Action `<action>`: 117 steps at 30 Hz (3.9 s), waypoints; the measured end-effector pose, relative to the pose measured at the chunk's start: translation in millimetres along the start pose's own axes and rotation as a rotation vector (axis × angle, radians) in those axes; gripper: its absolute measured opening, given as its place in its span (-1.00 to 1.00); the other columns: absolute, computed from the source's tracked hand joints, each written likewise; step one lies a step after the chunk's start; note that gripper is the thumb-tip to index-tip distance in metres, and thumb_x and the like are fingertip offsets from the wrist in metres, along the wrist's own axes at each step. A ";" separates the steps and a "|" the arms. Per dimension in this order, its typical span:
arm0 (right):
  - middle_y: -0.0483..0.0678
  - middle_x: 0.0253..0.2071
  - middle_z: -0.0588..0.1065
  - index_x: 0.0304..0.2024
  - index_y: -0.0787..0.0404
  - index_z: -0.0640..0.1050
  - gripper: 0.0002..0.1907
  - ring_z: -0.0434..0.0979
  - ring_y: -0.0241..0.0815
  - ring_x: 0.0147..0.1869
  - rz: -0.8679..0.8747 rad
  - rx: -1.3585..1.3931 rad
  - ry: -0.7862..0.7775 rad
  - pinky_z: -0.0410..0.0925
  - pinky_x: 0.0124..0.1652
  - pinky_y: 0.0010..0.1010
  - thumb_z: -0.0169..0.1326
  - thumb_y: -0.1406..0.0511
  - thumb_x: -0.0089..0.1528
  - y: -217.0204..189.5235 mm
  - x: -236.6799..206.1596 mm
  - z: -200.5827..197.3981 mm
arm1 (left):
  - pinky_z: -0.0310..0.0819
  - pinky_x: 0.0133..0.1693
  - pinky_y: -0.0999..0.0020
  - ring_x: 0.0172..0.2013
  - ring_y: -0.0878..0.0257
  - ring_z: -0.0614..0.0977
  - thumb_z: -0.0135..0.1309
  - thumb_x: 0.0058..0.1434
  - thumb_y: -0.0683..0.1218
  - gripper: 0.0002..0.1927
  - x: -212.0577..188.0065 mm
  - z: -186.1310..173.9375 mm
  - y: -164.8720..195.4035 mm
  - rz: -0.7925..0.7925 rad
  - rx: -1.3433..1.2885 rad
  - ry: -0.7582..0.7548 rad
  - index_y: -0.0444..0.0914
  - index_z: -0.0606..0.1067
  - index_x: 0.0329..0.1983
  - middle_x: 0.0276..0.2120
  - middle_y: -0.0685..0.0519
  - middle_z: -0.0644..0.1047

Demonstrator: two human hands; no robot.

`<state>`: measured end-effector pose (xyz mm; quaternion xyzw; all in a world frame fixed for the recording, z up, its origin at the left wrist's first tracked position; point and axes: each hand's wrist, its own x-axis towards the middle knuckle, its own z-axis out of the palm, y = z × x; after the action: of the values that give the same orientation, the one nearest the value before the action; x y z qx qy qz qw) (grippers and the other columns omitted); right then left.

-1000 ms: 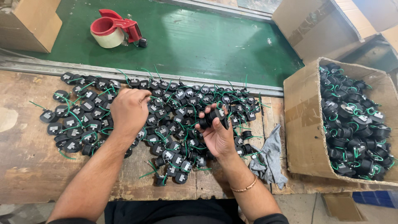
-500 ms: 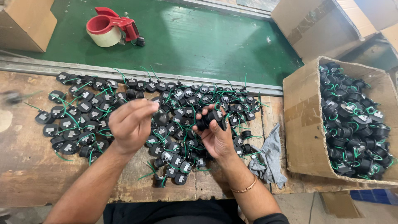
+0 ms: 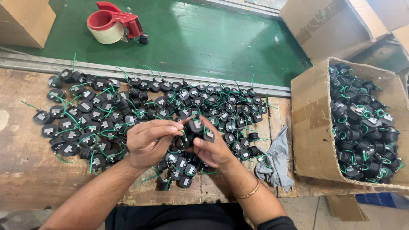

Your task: The person picks up black plug-shaped components with green wires from the workbench, twists and folds the wire against each unit by hand, and places the finished units into a cardboard box beside the bench, working through the pile one unit at a time.

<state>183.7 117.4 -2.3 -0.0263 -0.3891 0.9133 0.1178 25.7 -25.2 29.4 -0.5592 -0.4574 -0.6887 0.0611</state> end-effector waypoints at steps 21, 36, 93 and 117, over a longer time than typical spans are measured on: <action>0.14 0.01 0.47 0.18 0.23 0.29 -0.46 0.65 0.14 -0.08 -0.161 -0.021 0.066 0.53 -0.33 -0.23 0.24 0.38 0.23 1.4 -4.1 -14.9 | 0.65 0.13 0.16 -0.07 0.10 0.74 0.28 0.20 -0.28 -0.79 7.7 -4.6 -9.3 0.024 -0.016 -0.139 -0.26 0.58 -0.11 -0.17 0.00 0.67; 0.07 0.05 0.46 0.14 0.29 0.38 -0.52 0.50 -0.12 0.12 -0.268 -0.327 0.062 0.54 -0.08 -0.23 0.23 0.36 0.22 3.2 -11.2 -11.0 | 0.59 -0.06 0.35 -0.11 0.23 0.68 0.42 0.02 -0.19 -0.67 -6.4 14.1 -16.4 -0.284 -0.114 -0.189 -0.26 0.62 -0.14 -0.21 0.01 0.63; -0.13 -0.09 0.47 0.07 0.18 0.43 -0.64 0.57 -0.21 -0.04 -0.413 -1.112 1.040 0.52 -0.18 -0.26 0.20 0.48 0.26 -371.9 -146.9 -57.2 | 0.51 -0.07 0.21 -0.11 0.09 0.61 0.34 0.13 -0.08 -0.79 10.3 -4.6 -30.8 -0.180 0.603 -0.285 -0.23 0.64 -0.19 -0.23 0.06 0.62; 0.05 -0.16 0.54 -0.28 0.28 0.56 -0.90 0.62 -0.02 0.08 -0.870 -1.407 -0.028 0.51 0.16 -0.15 0.23 0.38 0.22 -157.4 -69.8 68.4 | 0.57 -0.20 0.14 -0.15 0.06 0.65 0.11 0.14 -0.18 -0.74 20.1 -48.3 -45.7 -0.471 0.781 -0.600 -0.04 0.69 -0.16 -0.11 0.10 0.59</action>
<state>272.5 158.1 155.1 0.0704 -0.8467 0.3295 0.4119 -43.4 -24.2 22.4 -0.5493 -0.7894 -0.2729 -0.0250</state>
